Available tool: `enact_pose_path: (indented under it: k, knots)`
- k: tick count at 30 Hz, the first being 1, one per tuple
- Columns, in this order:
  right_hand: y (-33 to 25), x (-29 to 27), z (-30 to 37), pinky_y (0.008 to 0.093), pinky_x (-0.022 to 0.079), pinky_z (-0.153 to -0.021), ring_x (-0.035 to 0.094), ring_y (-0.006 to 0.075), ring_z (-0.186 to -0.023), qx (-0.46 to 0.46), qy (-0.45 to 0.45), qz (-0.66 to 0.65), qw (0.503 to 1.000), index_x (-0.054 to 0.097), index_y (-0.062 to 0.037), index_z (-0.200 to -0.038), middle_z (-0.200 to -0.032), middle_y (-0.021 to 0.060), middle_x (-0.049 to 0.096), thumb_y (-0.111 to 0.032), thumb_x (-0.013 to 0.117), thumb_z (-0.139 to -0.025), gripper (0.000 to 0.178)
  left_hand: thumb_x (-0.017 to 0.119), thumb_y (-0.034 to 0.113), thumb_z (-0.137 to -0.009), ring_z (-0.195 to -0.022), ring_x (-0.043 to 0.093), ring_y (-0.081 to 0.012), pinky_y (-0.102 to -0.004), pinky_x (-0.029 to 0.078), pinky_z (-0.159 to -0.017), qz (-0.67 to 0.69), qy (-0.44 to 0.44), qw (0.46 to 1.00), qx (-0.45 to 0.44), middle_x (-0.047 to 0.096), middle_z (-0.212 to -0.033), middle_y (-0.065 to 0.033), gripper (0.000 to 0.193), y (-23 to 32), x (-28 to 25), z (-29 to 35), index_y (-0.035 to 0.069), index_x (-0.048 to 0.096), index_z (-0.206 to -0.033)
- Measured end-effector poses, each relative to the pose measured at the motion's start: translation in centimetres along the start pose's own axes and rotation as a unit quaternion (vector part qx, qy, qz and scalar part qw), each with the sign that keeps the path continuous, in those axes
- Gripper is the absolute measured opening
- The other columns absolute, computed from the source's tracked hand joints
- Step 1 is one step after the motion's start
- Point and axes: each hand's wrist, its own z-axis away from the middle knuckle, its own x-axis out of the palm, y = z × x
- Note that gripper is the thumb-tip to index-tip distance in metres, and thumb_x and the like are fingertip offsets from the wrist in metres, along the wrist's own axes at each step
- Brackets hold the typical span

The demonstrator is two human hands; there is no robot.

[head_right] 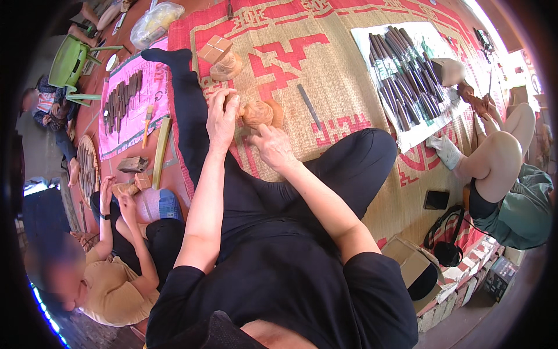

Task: The person sits on a mat and uses a knife to carve a small wooden block. They rotate the wood and shave off thin layers to shape it, while other people work on similar tasks nearby.

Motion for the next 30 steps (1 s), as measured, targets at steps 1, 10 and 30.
enact_pose_path:
  k: [1,10,30]
  knots:
    - [-0.4,-0.4,-0.3,0.0391,0.051,-0.067,0.061,0.0260,-0.078,0.024,0.051,-0.031,0.998,0.069,-0.0140,-0.098,-0.089,0.0074,0.055,-0.009,0.065,-0.076,0.022,0.057,0.032,-0.092,-0.118,0.052,-0.0283,-0.0379,0.040,-0.099,0.002,0.000,1.000,-0.001,0.054,-0.124,-0.0110,0.030,-0.3,-0.3,-0.1,0.009,0.060,-0.111]
    - [-1.8,1.1,-3.6,0.0389,0.050,-0.061,0.061,0.0239,-0.075,0.105,0.177,0.010,0.979,0.067,-0.0144,-0.098,-0.081,0.0072,0.052,-0.012,0.061,-0.081,0.019,0.055,0.026,-0.094,-0.115,0.052,-0.0245,-0.0347,0.040,-0.099,-0.019,0.013,1.000,0.015,0.055,-0.117,-0.0096,0.026,0.7,0.3,0.4,0.008,0.061,-0.111]
    - [-1.5,-0.5,-2.4,0.0374,0.052,-0.066,0.063,0.0251,-0.080,0.167,0.134,-0.115,0.970,0.070,-0.0160,-0.093,-0.090,0.0069,0.059,-0.005,0.061,-0.080,0.019,0.055,0.029,-0.095,-0.116,0.052,-0.0264,-0.0358,0.040,-0.099,0.086,0.013,0.995,-0.045,0.055,-0.122,-0.0081,0.027,-2.2,-0.8,0.7,0.009,0.060,-0.112]
